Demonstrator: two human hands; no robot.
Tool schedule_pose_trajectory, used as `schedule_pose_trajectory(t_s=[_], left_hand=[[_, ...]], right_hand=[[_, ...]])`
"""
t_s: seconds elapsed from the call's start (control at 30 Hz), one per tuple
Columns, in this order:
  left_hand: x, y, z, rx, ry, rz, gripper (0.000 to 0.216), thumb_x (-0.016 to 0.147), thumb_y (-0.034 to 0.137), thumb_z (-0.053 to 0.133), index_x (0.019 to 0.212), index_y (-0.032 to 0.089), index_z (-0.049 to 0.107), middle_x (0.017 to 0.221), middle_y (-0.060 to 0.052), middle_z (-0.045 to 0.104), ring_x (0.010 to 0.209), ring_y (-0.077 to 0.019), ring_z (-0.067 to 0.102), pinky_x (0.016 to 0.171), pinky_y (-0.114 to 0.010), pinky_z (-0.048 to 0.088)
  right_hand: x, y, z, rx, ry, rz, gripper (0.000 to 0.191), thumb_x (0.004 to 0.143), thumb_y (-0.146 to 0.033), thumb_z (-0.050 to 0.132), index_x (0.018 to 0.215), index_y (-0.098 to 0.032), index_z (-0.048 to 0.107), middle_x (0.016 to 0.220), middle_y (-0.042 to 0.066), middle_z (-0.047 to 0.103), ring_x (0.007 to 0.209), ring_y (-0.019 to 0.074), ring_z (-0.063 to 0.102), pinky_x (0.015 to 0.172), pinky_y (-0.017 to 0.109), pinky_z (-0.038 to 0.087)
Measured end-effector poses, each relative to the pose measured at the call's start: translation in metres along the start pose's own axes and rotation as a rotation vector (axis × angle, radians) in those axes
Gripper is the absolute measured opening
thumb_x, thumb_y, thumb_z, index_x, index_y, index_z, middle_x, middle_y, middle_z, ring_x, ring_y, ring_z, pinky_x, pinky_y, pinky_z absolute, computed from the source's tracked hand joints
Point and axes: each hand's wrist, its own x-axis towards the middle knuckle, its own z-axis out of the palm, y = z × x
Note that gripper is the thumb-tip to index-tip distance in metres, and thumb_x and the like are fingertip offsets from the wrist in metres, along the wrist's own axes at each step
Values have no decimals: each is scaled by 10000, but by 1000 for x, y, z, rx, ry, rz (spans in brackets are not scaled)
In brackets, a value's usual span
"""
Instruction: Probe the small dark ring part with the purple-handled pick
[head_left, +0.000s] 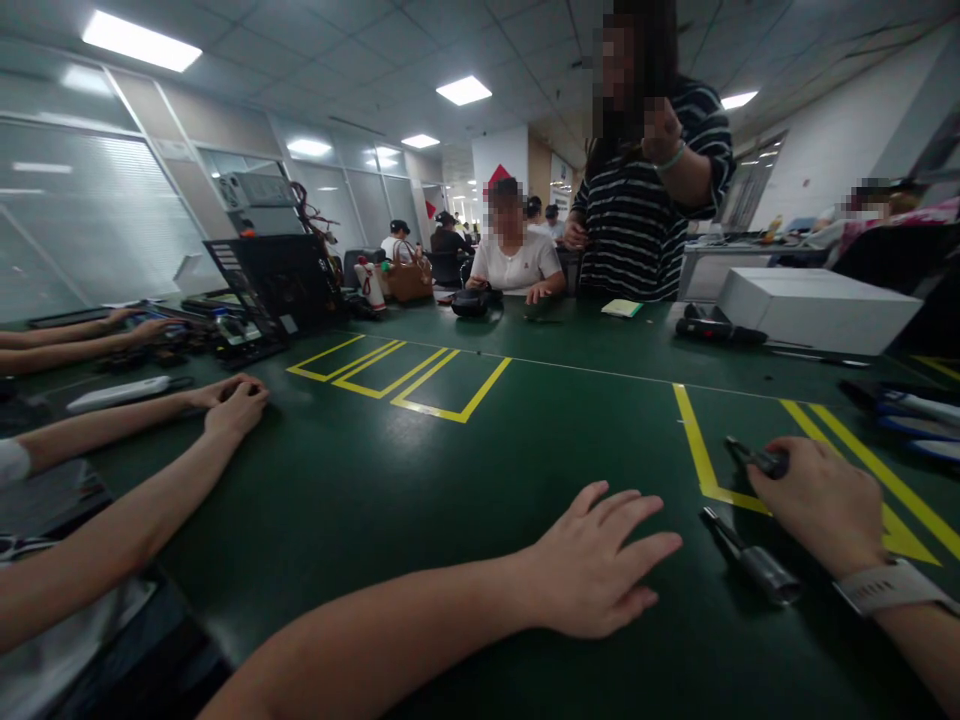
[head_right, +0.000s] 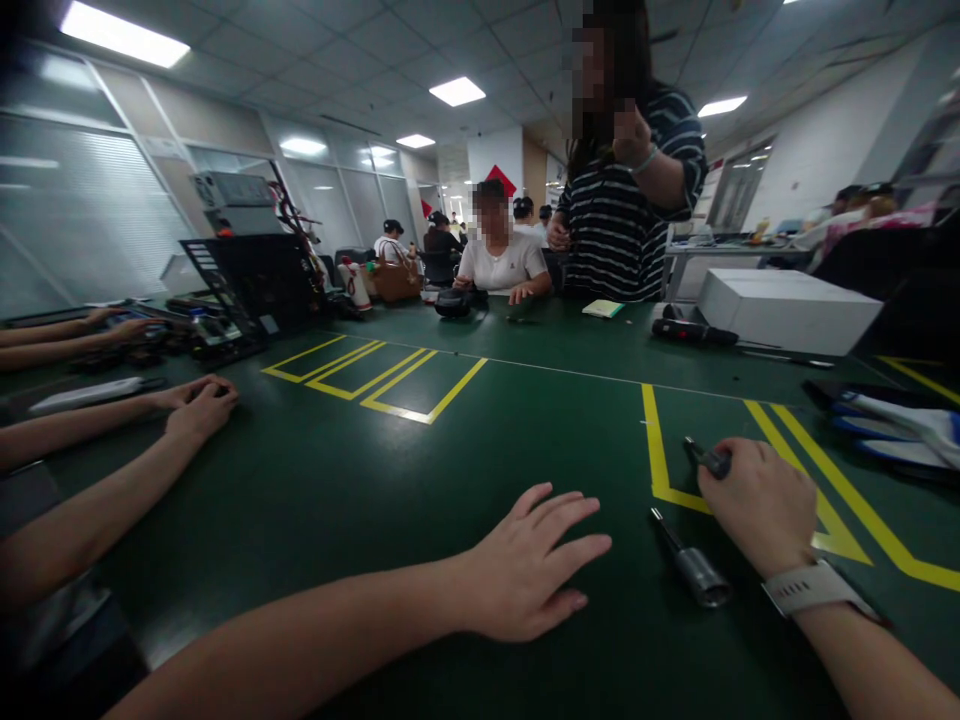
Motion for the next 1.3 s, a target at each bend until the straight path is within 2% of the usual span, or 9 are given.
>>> schedule_pose_trajectory(t_s=[0.2, 0.3, 0.43, 0.53, 0.63, 0.7, 0.83, 1.07, 1.3], left_hand=[[3, 5, -1, 266, 1, 216, 372, 956, 240, 276, 1279, 143, 432, 1395, -133, 400, 1305, -260, 353, 1088, -477, 233], [12, 9, -4, 281, -35, 298, 366, 950, 239, 276, 1247, 134, 463, 1342, -129, 449, 1242, -263, 408, 1045, -469, 297], [40, 23, -3, 162, -15, 231, 433, 926, 344, 375, 1279, 96, 416, 1370, -160, 387, 1234, -278, 401, 894, -370, 435], [68, 33, 7, 39, -29, 173, 493, 918, 417, 358, 1290, 97, 398, 1350, -183, 381, 1232, -321, 394, 883, -416, 443], [89, 39, 24, -65, -104, 108, 541, 909, 480, 328, 1291, 102, 393, 1229, -175, 469, 1154, -323, 456, 816, -423, 471], [95, 40, 32, -42, -116, 115, 448, 917, 415, 317, 1236, 128, 445, 1164, -162, 486, 1086, -318, 494, 764, -417, 477], [95, 37, 36, 10, -112, 147, 327, 836, 217, 424, 1133, 97, 492, 1049, -144, 484, 937, -270, 527, 674, -340, 481], [79, 23, 26, -99, -185, 80, 396, 801, 236, 506, 1169, 93, 468, 1214, -168, 414, 1042, -289, 459, 696, -347, 490], [60, 15, 11, -198, -234, -60, 359, 870, 288, 423, 1207, 197, 505, 1167, -106, 446, 987, -277, 479, 697, -375, 482]], right_hand=[[0, 1, 3, -42, -21, -10, 252, 804, -369, 422, 877, -178, 569, 905, 154, 626, 842, 334, 607, 665, 422, 441], [-3, -2, -2, -32, -13, -60, 281, 834, -416, 404, 870, -183, 557, 894, 169, 629, 837, 337, 608, 653, 404, 444], [-6, -7, -6, -28, 30, -97, 316, 854, -435, 382, 890, -167, 547, 904, 207, 634, 852, 370, 600, 672, 417, 440], [-6, -8, -4, -33, 65, -98, 289, 847, -408, 396, 890, -164, 545, 889, 203, 638, 841, 381, 600, 682, 429, 442], [-5, -8, -2, -26, 80, -125, 273, 849, -387, 404, 891, -159, 550, 872, 190, 644, 834, 368, 612, 697, 424, 448], [-4, -7, -1, -19, 86, -145, 278, 850, -378, 410, 892, -144, 555, 862, 200, 649, 825, 367, 618, 696, 421, 449], [-4, -6, 1, 1, 102, -185, 271, 849, -361, 412, 890, -136, 557, 858, 212, 653, 808, 372, 615, 692, 430, 448], [-5, -4, 5, 76, 101, -286, 171, 823, -366, 439, 876, -227, 526, 800, 153, 653, 795, 382, 610, 707, 492, 442], [-5, 0, 13, 142, 79, -270, 231, 779, -394, 465, 882, -201, 538, 815, 139, 626, 838, 384, 597, 766, 548, 434]])
